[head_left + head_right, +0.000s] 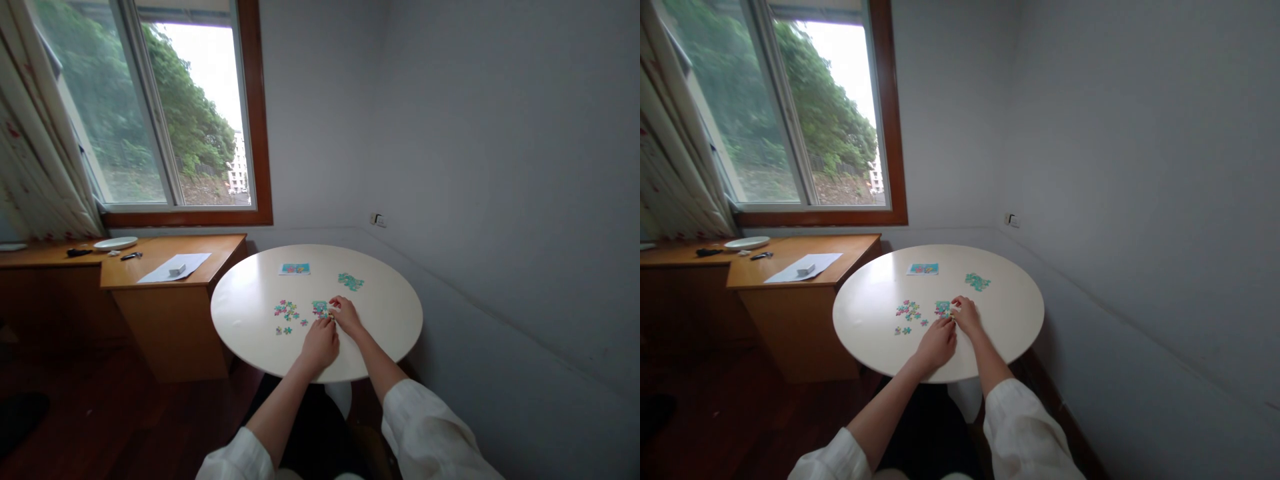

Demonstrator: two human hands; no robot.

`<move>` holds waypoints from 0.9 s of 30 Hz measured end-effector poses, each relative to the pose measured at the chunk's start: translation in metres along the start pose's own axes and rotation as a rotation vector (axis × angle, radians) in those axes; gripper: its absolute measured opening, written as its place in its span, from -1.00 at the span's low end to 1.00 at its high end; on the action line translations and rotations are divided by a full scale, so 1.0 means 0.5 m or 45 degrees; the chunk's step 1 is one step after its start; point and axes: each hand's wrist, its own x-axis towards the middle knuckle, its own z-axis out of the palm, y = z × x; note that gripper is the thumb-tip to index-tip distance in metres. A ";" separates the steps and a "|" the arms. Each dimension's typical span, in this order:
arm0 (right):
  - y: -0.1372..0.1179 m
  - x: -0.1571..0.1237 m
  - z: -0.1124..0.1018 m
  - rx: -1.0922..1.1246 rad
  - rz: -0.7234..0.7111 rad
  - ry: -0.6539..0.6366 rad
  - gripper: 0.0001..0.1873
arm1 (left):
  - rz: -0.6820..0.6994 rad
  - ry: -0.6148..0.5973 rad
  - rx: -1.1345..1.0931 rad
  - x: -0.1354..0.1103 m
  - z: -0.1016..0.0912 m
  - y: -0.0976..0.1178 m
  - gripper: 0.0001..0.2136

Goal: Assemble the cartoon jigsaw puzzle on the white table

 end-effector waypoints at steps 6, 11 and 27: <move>-0.009 -0.003 -0.003 0.023 0.067 0.048 -0.79 | -0.008 -0.009 0.035 -0.001 -0.001 0.001 -0.70; -0.013 -0.001 -0.007 0.071 0.190 0.074 -0.74 | -0.004 -0.011 0.035 -0.001 0.001 -0.001 -0.70; -0.063 -0.028 -0.031 -0.522 -0.056 -0.109 -0.73 | 0.016 0.015 0.011 -0.001 -0.001 0.000 -0.71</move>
